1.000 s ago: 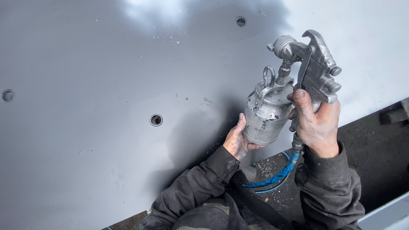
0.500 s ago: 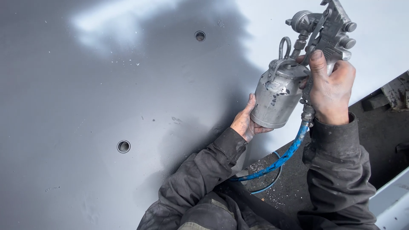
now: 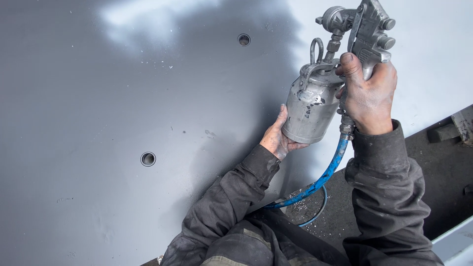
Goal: Spray painting a large metal panel using a pneumatic spray gun.
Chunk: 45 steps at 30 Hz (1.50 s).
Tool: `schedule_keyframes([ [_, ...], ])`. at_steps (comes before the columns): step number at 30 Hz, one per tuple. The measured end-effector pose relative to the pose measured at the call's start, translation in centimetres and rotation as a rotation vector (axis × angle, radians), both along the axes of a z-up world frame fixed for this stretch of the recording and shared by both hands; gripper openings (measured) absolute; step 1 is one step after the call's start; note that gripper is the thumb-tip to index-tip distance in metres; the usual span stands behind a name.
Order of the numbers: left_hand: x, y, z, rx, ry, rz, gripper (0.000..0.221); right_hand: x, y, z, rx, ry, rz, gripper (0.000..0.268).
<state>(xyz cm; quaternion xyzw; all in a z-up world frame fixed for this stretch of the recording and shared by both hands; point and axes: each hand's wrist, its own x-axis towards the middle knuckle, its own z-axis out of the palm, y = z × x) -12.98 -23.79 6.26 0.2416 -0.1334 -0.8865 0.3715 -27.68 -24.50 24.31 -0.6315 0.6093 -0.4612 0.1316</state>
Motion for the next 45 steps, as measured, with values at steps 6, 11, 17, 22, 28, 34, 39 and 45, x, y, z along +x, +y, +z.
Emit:
schedule_keyframes([
  [6,4.8,0.7,1.2,0.103,-0.013,0.111,0.076,4.7,-1.7,-0.3,0.011,-0.011,0.072,0.032],
  [11,9.9,2.1,-0.3,0.191,0.026,0.198,0.06,11.4,-1.0,-0.2,0.065,-0.085,0.13,0.037],
  [17,16.0,4.4,0.8,0.225,0.002,0.277,0.061,18.1,0.1,0.3,0.124,-0.19,0.248,0.035],
  [22,18.5,6.5,0.5,0.279,0.035,0.313,0.06,20.7,0.7,-0.7,0.194,-0.269,0.377,0.03],
  [28,20.4,7.4,-0.7,0.21,0.035,0.293,0.061,21.3,2.7,-1.7,0.158,-0.185,0.327,0.035],
  [34,20.8,9.2,-2.2,0.186,0.041,0.241,0.059,20.9,7.2,-2.6,0.122,-0.185,0.253,0.033],
  [39,19.8,10.6,-3.1,0.176,0.085,0.184,0.059,20.4,9.6,-1.8,0.114,-0.152,0.201,0.03],
  [45,19.8,13.4,-2.9,0.239,0.13,0.208,0.059,21.0,10.3,-1.0,0.143,-0.147,0.225,0.029],
])
